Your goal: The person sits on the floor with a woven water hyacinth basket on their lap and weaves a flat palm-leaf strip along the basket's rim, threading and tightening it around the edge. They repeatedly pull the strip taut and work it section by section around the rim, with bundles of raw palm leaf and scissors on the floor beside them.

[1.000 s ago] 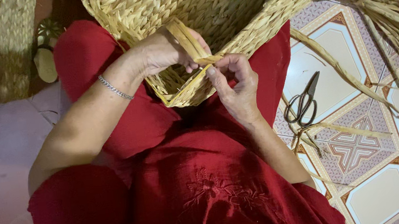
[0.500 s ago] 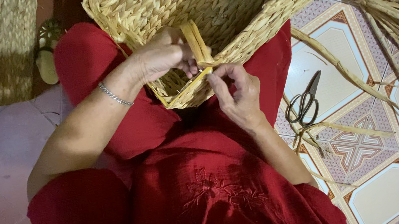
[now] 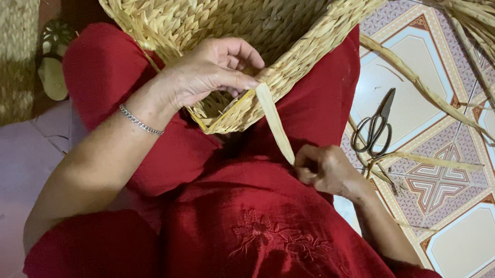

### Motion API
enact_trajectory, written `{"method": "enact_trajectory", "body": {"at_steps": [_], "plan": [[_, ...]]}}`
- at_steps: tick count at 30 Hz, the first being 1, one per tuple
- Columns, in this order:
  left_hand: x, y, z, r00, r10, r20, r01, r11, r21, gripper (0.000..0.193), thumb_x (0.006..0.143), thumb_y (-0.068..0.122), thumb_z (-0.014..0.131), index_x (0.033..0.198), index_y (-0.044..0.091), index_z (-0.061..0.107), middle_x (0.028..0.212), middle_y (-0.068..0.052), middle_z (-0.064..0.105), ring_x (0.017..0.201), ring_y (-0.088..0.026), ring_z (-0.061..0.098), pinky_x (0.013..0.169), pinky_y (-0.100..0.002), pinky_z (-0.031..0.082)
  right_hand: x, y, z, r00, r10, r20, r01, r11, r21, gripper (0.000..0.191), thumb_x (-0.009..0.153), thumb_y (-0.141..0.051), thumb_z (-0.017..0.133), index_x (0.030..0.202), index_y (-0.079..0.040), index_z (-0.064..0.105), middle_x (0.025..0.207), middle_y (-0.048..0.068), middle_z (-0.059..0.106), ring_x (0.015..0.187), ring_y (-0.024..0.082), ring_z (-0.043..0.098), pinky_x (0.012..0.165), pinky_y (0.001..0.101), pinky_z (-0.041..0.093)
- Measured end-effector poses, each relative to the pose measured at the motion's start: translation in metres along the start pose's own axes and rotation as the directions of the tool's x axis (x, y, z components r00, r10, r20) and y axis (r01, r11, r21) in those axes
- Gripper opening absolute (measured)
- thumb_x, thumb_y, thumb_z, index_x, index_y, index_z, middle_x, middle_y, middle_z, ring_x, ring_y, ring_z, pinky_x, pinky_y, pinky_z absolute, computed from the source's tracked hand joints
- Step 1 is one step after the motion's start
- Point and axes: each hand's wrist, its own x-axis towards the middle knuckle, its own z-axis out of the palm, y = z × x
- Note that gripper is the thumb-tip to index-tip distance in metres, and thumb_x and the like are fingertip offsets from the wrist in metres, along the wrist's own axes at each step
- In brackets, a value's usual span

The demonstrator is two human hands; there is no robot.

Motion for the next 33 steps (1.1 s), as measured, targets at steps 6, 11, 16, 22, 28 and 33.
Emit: {"method": "enact_trajectory", "body": {"at_steps": [6,11,16,22,28,33], "plan": [[-0.01,-0.002,0.01,0.985,0.156,-0.077,-0.117,0.922,0.37,0.016,0.092,0.011,0.068,0.108,0.009,0.073,0.09,-0.004,0.072,0.074,-0.006,0.064,0.065,-0.022,0.058,0.009,-0.012,0.0,0.992,0.126,-0.014,-0.124,0.946,-0.3,0.013,0.084,-0.011,0.075,0.097,-0.01,0.072,0.068,0.011,0.073,0.059,0.023,0.069,0.063,0.0365,0.056],[-0.007,-0.016,0.028,0.874,0.46,-0.156,-0.272,0.731,0.626,0.018,0.096,0.023,0.078,0.091,0.007,0.072,0.085,-0.001,0.076,0.065,-0.005,0.063,0.055,-0.025,0.051,0.028,-0.038,-0.023,0.875,-0.418,-0.245,0.408,0.908,-0.094,0.036,0.088,-0.021,0.077,0.115,-0.001,0.065,0.101,0.016,0.071,0.089,0.027,0.069,0.079,0.0366,0.057],[-0.005,-0.023,0.031,0.832,0.522,-0.186,-0.312,0.719,0.621,0.017,0.097,0.021,0.077,0.102,0.006,0.07,0.08,-0.001,0.071,0.062,-0.007,0.061,0.05,-0.026,0.049,0.059,-0.052,0.002,0.91,-0.166,-0.38,0.28,0.921,0.269,0.025,0.099,-0.022,0.069,0.111,0.0,0.064,0.087,0.006,0.071,0.078,0.019,0.069,0.07,0.0311,0.056],[-0.013,-0.036,0.053,0.669,0.743,-0.02,-0.276,0.273,0.922,0.023,0.103,0.014,0.068,0.123,0.004,0.062,0.095,-0.007,0.062,0.074,-0.016,0.061,0.058,-0.028,0.055,0.072,-0.049,0.02,0.864,-0.259,-0.432,0.35,0.926,0.145,0.021,0.103,-0.016,0.066,0.089,0.0,0.068,0.075,0.007,0.063,0.067,0.018,0.063,0.061,0.0327,0.051],[-0.02,-0.041,0.062,0.576,0.8,0.169,-0.148,-0.101,0.984,0.03,0.102,0.01,0.067,0.125,-0.007,0.058,0.101,-0.012,0.052,0.092,-0.024,0.056,0.072,-0.033,0.056,0.07,-0.048,0.019,0.801,-0.367,-0.473,0.397,0.917,-0.039,0.025,0.105,-0.015,0.064,0.084,-0.001,0.064,0.071,0.011,0.06,0.063,0.025,0.06,0.06,0.0376,0.049],[-0.02,-0.045,0.066,0.64,0.757,0.134,-0.058,-0.127,0.99,0.031,0.094,0.004,0.065,0.122,-0.008,0.057,0.098,-0.013,0.054,0.095,-0.026,0.059,0.068,-0.032,0.059,0.064,-0.043,0.034,0.805,-0.351,-0.479,0.384,0.923,-0.032,0.028,0.106,-0.015,0.061,0.081,-0.002,0.057,0.063,0.008,0.058,0.054,0.024,0.06,0.051,0.0365,0.047]]}}
